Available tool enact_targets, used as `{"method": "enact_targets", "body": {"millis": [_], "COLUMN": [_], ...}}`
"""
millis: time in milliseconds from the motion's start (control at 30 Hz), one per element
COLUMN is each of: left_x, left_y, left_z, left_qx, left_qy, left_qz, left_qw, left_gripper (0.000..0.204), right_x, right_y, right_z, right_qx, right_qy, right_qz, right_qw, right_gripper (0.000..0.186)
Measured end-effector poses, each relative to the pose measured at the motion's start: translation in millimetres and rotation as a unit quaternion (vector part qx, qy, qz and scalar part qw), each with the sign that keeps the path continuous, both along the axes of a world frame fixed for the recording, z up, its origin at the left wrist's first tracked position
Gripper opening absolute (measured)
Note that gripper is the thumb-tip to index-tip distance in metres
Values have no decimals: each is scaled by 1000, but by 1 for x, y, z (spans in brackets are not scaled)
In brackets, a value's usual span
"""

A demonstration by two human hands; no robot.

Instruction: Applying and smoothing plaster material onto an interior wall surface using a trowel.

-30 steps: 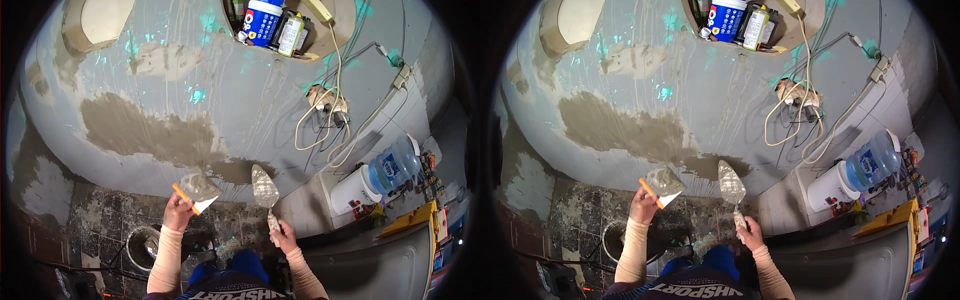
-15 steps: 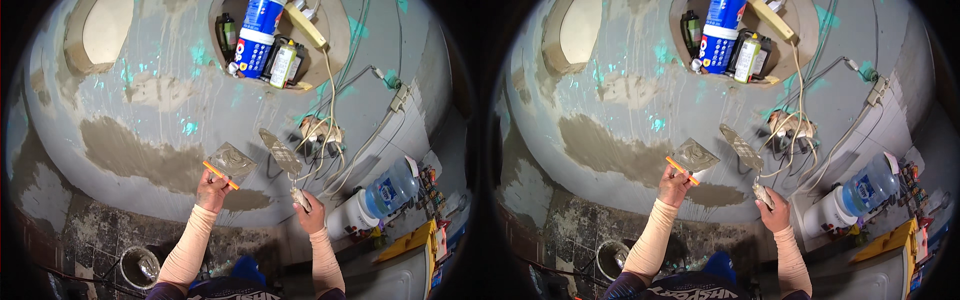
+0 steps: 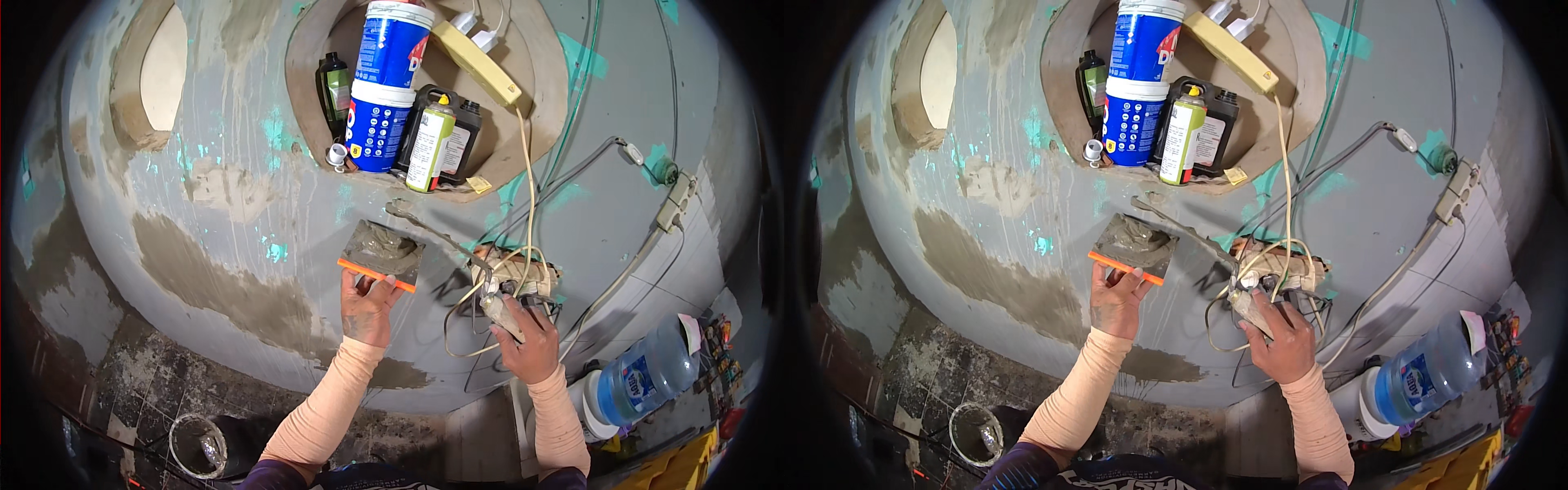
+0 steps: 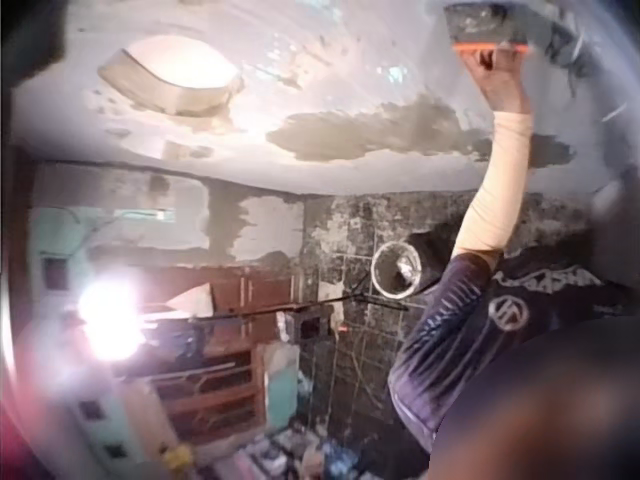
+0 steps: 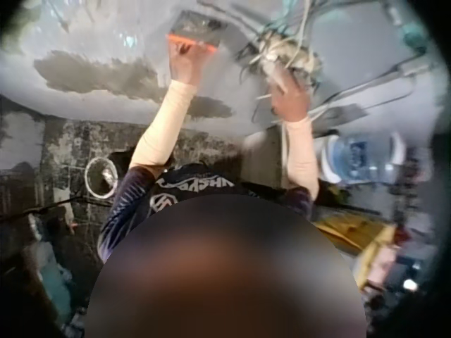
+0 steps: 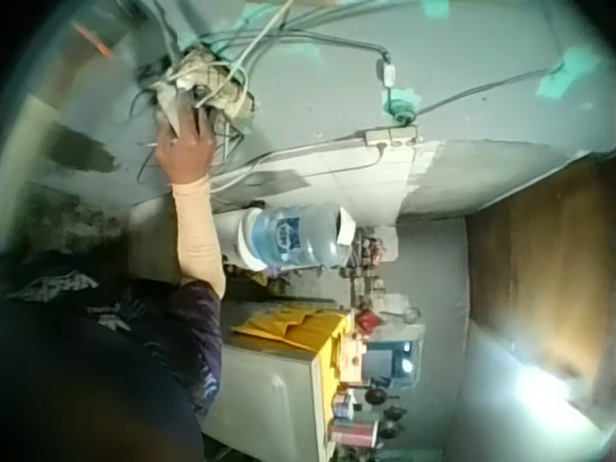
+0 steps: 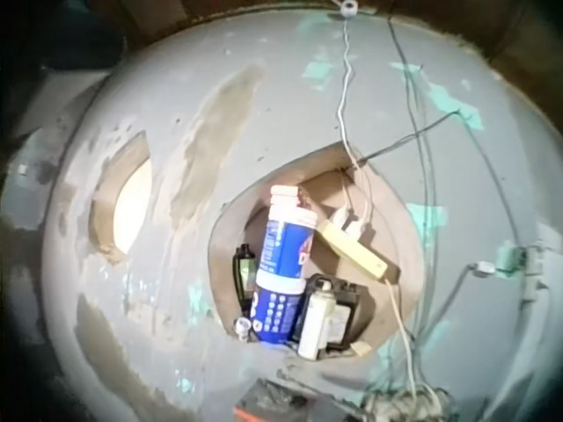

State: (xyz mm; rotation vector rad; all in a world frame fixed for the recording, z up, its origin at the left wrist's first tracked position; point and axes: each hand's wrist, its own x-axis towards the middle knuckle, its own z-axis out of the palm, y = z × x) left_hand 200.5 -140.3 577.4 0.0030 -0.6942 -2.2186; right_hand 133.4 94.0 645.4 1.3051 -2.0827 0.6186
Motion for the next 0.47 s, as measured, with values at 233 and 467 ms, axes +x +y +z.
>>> {"method": "enact_targets", "body": {"millis": [233,467], "left_x": [-27,-27], "left_y": [3,2], "left_z": [14,16], "left_qx": [-11,-29], "left_qy": [-9,-12], "left_qz": [29,16], "left_qw": [999,999], "left_gripper": [47,52], "right_x": [-24,-29], "right_y": [-9,-15], "right_z": [5,6], "right_qx": [-5,55], "right_qy": [74,109], "right_qz": [-3,5], "right_qw": [997,993], "right_gripper": [46,51]}}
